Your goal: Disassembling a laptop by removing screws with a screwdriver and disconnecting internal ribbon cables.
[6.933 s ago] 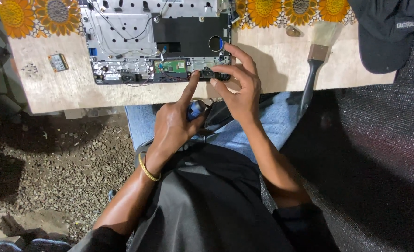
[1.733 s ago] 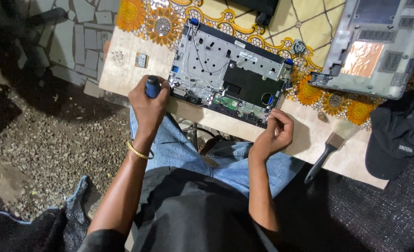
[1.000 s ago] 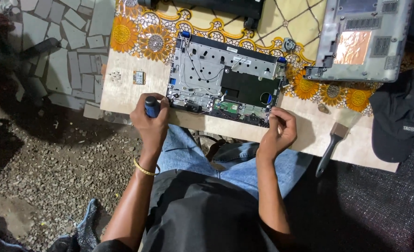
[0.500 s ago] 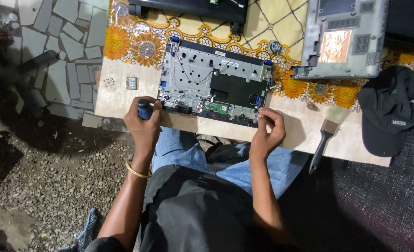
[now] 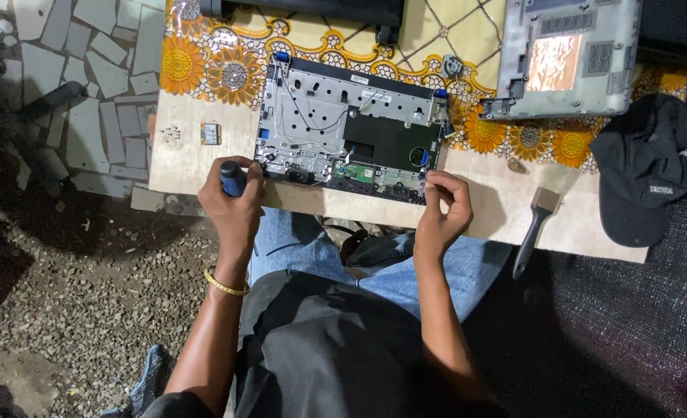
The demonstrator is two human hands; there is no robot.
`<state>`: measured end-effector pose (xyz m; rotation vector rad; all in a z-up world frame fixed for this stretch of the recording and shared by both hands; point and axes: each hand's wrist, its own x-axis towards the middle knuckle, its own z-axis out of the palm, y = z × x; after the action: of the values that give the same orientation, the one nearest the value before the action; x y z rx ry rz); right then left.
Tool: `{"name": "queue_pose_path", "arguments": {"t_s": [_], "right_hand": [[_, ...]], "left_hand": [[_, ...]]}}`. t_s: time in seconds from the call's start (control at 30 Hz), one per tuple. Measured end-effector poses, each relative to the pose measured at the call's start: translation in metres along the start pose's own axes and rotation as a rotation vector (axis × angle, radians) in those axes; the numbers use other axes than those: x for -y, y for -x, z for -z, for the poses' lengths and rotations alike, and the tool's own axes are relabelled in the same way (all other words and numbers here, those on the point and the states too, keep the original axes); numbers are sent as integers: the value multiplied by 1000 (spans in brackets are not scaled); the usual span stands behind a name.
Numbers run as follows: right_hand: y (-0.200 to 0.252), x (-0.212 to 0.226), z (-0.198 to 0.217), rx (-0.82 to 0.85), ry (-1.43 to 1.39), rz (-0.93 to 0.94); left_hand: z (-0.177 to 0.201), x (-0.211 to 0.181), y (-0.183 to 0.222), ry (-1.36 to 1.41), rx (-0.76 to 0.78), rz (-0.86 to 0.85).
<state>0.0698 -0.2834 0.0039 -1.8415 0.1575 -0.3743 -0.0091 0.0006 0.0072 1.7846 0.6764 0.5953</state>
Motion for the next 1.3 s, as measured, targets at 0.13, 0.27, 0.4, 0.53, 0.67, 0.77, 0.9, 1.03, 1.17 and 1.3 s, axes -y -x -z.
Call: {"name": "queue_pose_path", "arguments": {"t_s": [0.13, 0.27, 0.4, 0.53, 0.67, 0.77, 0.9, 1.03, 1.17, 1.3], "right_hand": [[1, -1, 0, 3, -1, -11], [1, -2, 2, 15, 3, -7], [1, 3, 3, 35, -18, 3], [1, 3, 4, 45, -11, 19], [2, 4, 2, 31, -17, 5], [2, 4, 3, 27, -11, -4], [1, 5, 3, 25, -11, -18], [1, 4, 1, 16, -3, -11], [-1, 3, 1, 6, 16, -13], [0, 1, 2, 16, 9, -11]], "left_hand": [[-1, -3, 0, -19, -23, 9], [0, -5, 2, -12, -20, 5], [-1, -5, 2, 19, -14, 26], [-1, -7, 3, 24, 3, 15], [0, -4, 0, 47, 12, 21], [1, 2, 0, 63, 15, 31], [-1, 0, -1, 49, -4, 35], [-1, -4, 1, 22, 10, 33], [-2, 8, 0, 9, 4, 11], [-1, -2, 0, 4, -3, -5]]}}
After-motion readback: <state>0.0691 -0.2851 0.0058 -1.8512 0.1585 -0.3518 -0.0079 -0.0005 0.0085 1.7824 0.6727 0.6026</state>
